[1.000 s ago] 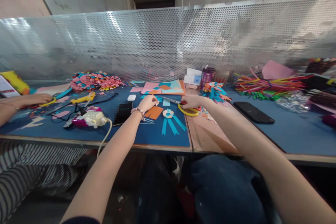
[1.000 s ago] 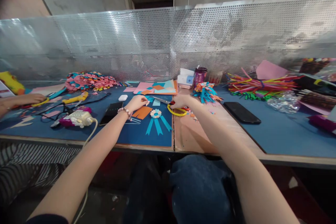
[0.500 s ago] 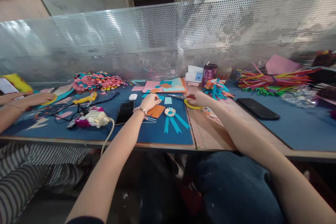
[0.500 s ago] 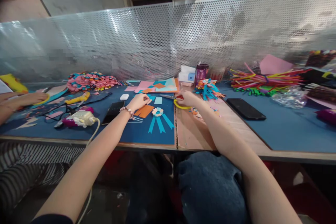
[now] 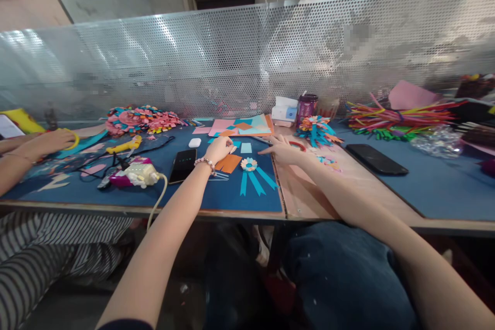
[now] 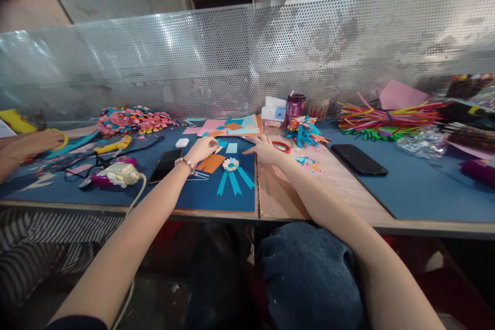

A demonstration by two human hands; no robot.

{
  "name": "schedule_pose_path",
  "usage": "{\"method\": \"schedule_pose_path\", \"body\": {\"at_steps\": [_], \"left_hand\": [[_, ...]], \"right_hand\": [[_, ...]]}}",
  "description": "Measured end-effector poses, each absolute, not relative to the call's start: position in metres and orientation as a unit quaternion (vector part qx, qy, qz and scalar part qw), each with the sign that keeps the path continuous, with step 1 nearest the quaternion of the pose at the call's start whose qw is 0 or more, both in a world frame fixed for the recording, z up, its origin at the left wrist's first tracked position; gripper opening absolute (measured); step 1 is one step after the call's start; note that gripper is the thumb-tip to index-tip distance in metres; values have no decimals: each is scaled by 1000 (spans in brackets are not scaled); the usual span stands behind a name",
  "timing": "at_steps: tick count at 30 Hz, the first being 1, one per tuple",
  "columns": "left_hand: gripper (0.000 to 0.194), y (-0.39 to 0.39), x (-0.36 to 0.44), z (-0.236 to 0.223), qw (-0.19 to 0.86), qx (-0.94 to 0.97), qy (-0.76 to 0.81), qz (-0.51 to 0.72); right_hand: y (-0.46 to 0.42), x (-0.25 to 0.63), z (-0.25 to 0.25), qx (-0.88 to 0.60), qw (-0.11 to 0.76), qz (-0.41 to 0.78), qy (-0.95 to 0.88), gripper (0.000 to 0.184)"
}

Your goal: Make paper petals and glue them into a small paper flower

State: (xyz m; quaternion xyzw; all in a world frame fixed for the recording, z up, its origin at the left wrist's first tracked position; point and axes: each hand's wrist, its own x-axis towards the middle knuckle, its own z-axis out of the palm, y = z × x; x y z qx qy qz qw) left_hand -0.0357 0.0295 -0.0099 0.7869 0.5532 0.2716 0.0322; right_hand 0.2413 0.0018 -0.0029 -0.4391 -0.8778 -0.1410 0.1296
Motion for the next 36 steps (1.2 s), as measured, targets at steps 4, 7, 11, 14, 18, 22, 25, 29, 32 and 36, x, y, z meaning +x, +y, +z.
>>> {"method": "schedule_pose_path", "body": {"at_steps": [4, 7, 11, 14, 18, 22, 25, 29, 32, 36], "left_hand": [[25, 30, -36, -10, 40, 797, 543, 262], [24, 29, -35, -10, 42, 803, 531, 266], [26, 25, -33, -6, 39, 794, 539, 278], [26, 23, -27, -3, 31, 814, 509, 279], [27, 27, -17, -4, 13, 851, 453, 264], [27, 33, -12, -9, 12, 871, 442, 212], [27, 35, -12, -12, 18, 875, 440, 200], [27, 35, -12, -11, 24, 878, 430, 209], [26, 35, -12, -11, 35, 881, 428, 197], [28, 35, -12, -11, 41, 875, 446, 183]], "right_hand": [[-1, 243, 1, -422, 113, -118, -892, 38], [-1, 249, 8, -404, 104, -102, -903, 33], [0, 256, 17, -391, 124, -100, -907, 34], [-1, 256, 21, -373, 135, -105, -912, 32], [-5, 253, 22, -380, 115, -76, -915, 40], [-7, 256, 23, -389, 88, -53, -916, 34], [-6, 260, 24, -398, 100, -62, -910, 29], [-5, 263, 23, -402, 82, -65, -909, 37], [-5, 262, 22, -391, 64, -47, -917, 36], [-11, 255, 24, -393, 68, -35, -917, 34]]}}
